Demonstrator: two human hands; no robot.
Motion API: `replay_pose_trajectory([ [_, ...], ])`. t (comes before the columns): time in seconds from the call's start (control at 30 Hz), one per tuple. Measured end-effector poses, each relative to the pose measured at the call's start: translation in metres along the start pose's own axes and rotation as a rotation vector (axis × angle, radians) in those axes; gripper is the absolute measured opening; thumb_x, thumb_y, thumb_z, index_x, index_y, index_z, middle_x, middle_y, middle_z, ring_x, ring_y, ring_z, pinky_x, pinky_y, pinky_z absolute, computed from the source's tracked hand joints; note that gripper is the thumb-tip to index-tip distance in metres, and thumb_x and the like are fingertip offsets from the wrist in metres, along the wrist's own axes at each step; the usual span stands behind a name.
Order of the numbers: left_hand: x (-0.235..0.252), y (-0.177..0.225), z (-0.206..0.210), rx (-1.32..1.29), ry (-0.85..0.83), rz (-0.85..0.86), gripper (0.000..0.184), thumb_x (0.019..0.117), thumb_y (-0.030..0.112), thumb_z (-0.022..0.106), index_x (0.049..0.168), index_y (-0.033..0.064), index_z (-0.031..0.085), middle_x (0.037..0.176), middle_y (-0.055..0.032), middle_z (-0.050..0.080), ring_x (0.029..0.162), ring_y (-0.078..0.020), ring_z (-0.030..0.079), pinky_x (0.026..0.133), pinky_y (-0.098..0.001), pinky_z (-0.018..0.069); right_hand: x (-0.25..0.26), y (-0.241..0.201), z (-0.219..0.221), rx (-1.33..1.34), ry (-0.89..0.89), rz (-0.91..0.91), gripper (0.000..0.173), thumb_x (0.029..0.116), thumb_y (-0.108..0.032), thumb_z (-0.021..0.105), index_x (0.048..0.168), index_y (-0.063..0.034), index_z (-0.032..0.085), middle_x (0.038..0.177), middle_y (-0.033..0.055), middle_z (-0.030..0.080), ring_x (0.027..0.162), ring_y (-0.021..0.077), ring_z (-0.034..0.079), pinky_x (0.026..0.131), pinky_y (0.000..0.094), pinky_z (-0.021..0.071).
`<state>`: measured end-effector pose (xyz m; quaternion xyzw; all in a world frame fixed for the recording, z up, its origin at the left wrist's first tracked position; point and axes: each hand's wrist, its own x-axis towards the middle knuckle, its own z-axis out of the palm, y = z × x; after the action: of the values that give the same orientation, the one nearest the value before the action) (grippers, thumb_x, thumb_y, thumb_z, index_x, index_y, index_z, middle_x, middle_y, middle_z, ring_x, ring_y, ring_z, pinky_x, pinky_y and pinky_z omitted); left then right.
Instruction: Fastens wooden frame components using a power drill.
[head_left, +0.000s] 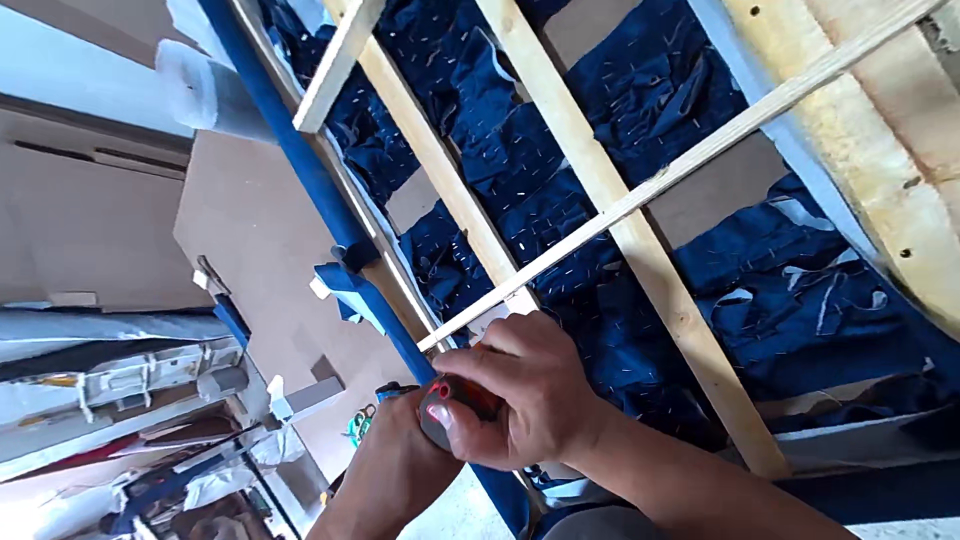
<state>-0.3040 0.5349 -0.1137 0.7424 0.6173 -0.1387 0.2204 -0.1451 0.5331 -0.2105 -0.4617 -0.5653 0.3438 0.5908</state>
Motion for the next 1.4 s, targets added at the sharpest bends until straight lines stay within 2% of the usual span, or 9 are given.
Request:
replay_pose_trajectory([
  [0.07, -0.004, -0.005, 0.005, -0.026, 0.009, 0.031, 0.036, 0.0820, 0.050, 0.066, 0.089, 0.0150, 0.070, 0.073, 0.0074, 0.067, 0.069, 0.0002, 0.065, 0.060, -0.0283, 0.0565, -0.009, 0.001, 0.001, 0.025, 0.018, 0.001, 0.038, 0.0912, -0.045, 0.061, 0.102, -0.0158, 0.082, 0.070, -0.0005, 0.058, 0.065, 0.0130, 0.055, 0.061, 0.0327, 0.0444],
  [0.17, -0.006, -0.008, 0.004, -0.122, -0.024, 0.009, 0.048, 0.0844, 0.051, 0.072, 0.103, 0.0066, 0.067, 0.085, 0.0032, 0.070, 0.081, 0.0054, 0.066, 0.075, -0.0199, 0.0570, -0.017, -0.005, 0.003, -0.050, 0.074, 0.066, 0.036, 0.0927, -0.045, 0.062, 0.107, -0.0173, 0.081, 0.069, -0.0005, 0.062, 0.060, 0.0112, 0.055, 0.055, 0.0290, 0.0421],
  [0.23, -0.005, -0.007, 0.001, -0.145, -0.044, 0.006, 0.050, 0.0862, 0.050, 0.072, 0.103, 0.0033, 0.066, 0.086, 0.0003, 0.070, 0.084, 0.0070, 0.065, 0.077, -0.0167, 0.0554, -0.020, -0.005, 0.003, -0.033, 0.091, 0.101, 0.034, 0.0922, -0.042, 0.066, 0.109, -0.0169, 0.081, 0.069, 0.0002, 0.061, 0.059, 0.0111, 0.054, 0.054, 0.0283, 0.0402],
  [0.37, 0.000, -0.011, -0.001, -0.219, -0.055, 0.027, 0.055, 0.0896, 0.064, 0.066, 0.097, 0.0092, 0.065, 0.082, 0.0062, 0.068, 0.081, 0.0100, 0.064, 0.074, -0.0146, 0.0554, -0.020, 0.002, 0.010, 0.051, 0.116, 0.102, 0.031, 0.0920, -0.036, 0.067, 0.110, -0.0151, 0.080, 0.067, 0.0002, 0.056, 0.059, 0.0103, 0.050, 0.055, 0.0270, 0.0375],
  [0.5, 0.004, -0.012, -0.003, -0.219, -0.074, -0.003, 0.057, 0.0897, 0.066, 0.064, 0.098, 0.0088, 0.066, 0.083, 0.0067, 0.068, 0.082, 0.0103, 0.064, 0.074, -0.0145, 0.0555, -0.017, 0.007, 0.011, 0.093, 0.121, 0.106, 0.032, 0.0923, -0.038, 0.067, 0.108, -0.0141, 0.081, 0.068, 0.0008, 0.058, 0.059, 0.0097, 0.051, 0.055, 0.0265, 0.0389],
  [0.83, 0.008, -0.006, 0.003, -0.173, -0.078, -0.053, 0.043, 0.0841, 0.053, 0.072, 0.093, 0.0116, 0.067, 0.079, 0.0080, 0.067, 0.076, 0.0092, 0.063, 0.069, -0.0148, 0.0550, -0.017, 0.014, 0.008, 0.119, 0.116, 0.112, 0.033, 0.0931, -0.040, 0.065, 0.106, -0.0135, 0.081, 0.065, -0.0009, 0.055, 0.056, 0.0084, 0.047, 0.054, 0.0258, 0.0365],
  [0.97, 0.005, -0.004, 0.006, -0.175, -0.063, -0.071, 0.045, 0.0814, 0.048, 0.075, 0.096, 0.0074, 0.066, 0.082, 0.0063, 0.068, 0.080, 0.0108, 0.063, 0.074, -0.0124, 0.0540, -0.016, 0.016, 0.009, 0.116, 0.109, 0.121, 0.035, 0.0926, -0.043, 0.065, 0.105, -0.0142, 0.081, 0.064, -0.0015, 0.054, 0.055, 0.0080, 0.046, 0.053, 0.0257, 0.0356],
  [1.03, 0.005, -0.002, 0.008, -0.174, -0.045, -0.058, 0.046, 0.0831, 0.048, 0.075, 0.099, 0.0055, 0.065, 0.084, 0.0052, 0.069, 0.083, 0.0115, 0.063, 0.077, -0.0110, 0.0532, -0.013, 0.017, 0.010, 0.116, 0.103, 0.123, 0.035, 0.0922, -0.044, 0.065, 0.103, -0.0146, 0.081, 0.063, -0.0016, 0.054, 0.055, 0.0082, 0.046, 0.053, 0.0258, 0.0353],
  [1.4, 0.005, -0.003, 0.017, -0.143, -0.013, -0.081, 0.042, 0.0824, 0.049, 0.073, 0.099, 0.0107, 0.068, 0.083, 0.0079, 0.069, 0.081, 0.0078, 0.065, 0.074, -0.0175, 0.0571, -0.010, 0.019, 0.006, 0.114, 0.076, 0.100, 0.037, 0.0941, -0.045, 0.061, 0.101, -0.0142, 0.081, 0.064, -0.0012, 0.057, 0.057, 0.0092, 0.051, 0.053, 0.0265, 0.0408],
])
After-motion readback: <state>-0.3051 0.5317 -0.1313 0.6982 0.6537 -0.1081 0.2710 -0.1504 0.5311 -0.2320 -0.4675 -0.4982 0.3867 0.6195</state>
